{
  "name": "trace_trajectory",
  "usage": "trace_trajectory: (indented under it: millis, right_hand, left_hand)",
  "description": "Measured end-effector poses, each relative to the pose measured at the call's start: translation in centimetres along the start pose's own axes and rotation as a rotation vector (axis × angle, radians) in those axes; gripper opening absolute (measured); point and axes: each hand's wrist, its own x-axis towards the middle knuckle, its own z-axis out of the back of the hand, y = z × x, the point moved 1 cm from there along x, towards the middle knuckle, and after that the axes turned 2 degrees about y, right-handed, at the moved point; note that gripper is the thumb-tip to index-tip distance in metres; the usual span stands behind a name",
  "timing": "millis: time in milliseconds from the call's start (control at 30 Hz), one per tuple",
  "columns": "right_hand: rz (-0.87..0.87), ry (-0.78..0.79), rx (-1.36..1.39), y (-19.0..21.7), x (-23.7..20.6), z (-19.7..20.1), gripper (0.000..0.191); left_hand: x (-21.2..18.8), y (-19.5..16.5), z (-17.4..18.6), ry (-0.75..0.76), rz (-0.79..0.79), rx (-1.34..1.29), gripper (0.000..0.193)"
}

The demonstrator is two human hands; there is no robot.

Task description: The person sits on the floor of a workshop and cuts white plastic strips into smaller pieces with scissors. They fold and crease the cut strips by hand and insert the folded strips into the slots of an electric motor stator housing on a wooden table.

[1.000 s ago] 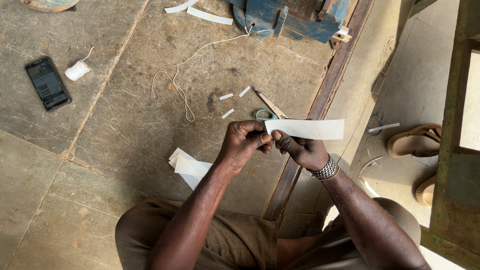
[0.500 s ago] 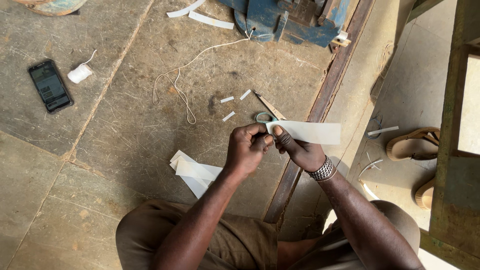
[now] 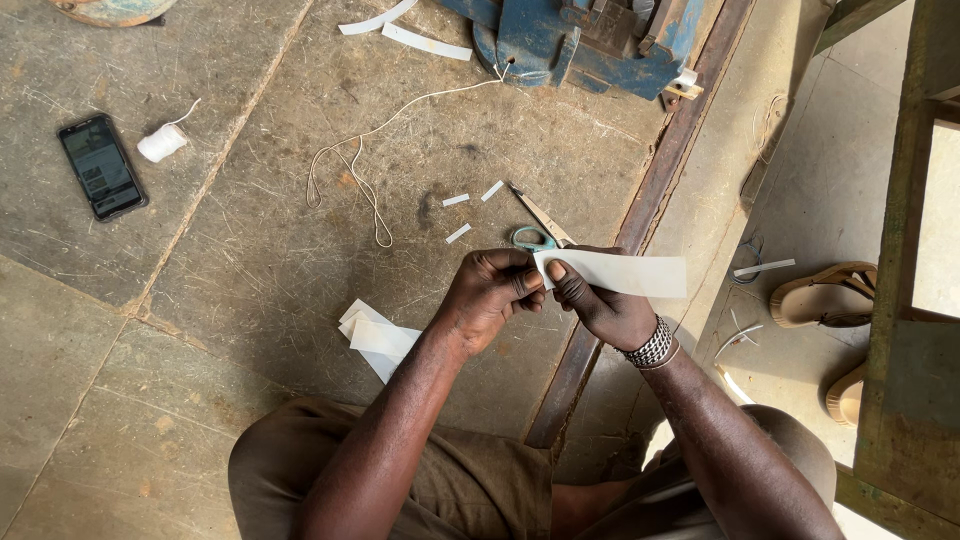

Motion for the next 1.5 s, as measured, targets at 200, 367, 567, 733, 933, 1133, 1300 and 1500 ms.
trace_trajectory:
  millis: [200, 367, 567, 733, 933, 1133, 1300, 1500]
  right_hand:
    - [0.03, -0.031, 0.001, 0.8, 0.1, -0.8, 0.033]
    - [0.079, -0.007, -0.015, 1.2, 0.5, -0.7, 0.034]
    - [0.047, -0.007, -0.032, 1.4, 0.4, -0.6, 0.035]
    - [0.059, -0.025, -0.055, 1.4, 0.4, -0.8, 0.035]
    - [0.118, -0.023, -0.082, 0.2, 0.1, -1.2, 0.036]
    - [-0.111, -0.081, -0.05, -2.7, -0.4, -1.9, 0.038]
    - [-0.192, -0.053, 0.198, -3.1, -0.5, -1.1, 0.036]
    - [-0.049, 0.029, 0.071, -1.0, -0.2, -0.7, 0.036]
  left_hand:
    - [-0.3, -0.3, -0.6, -0.051, -0.116, 0.179, 0.013]
    - [-0.5, -0.4, -0.9, -0.08, -0.144, 0.189, 0.015]
    - [-0.7, -0.9, -1.0, -0.072, -0.126, 0.198, 0.013]
    - [-0.6, -1.0, -1.2, -0.125, -0.12, 0.267, 0.011]
    - [-0.6, -0.6, -1.1, -0.118, -0.125, 0.304, 0.01]
    - [-0.3, 0.1, -0.7, -0.166, -0.171, 0.388, 0.006]
    - [0.1, 0.0, 0.5, -0.01, -0.037, -0.102, 0.012]
    - [0.1, 0.9, 1.1, -0.013, 0.01, -0.182, 0.014]
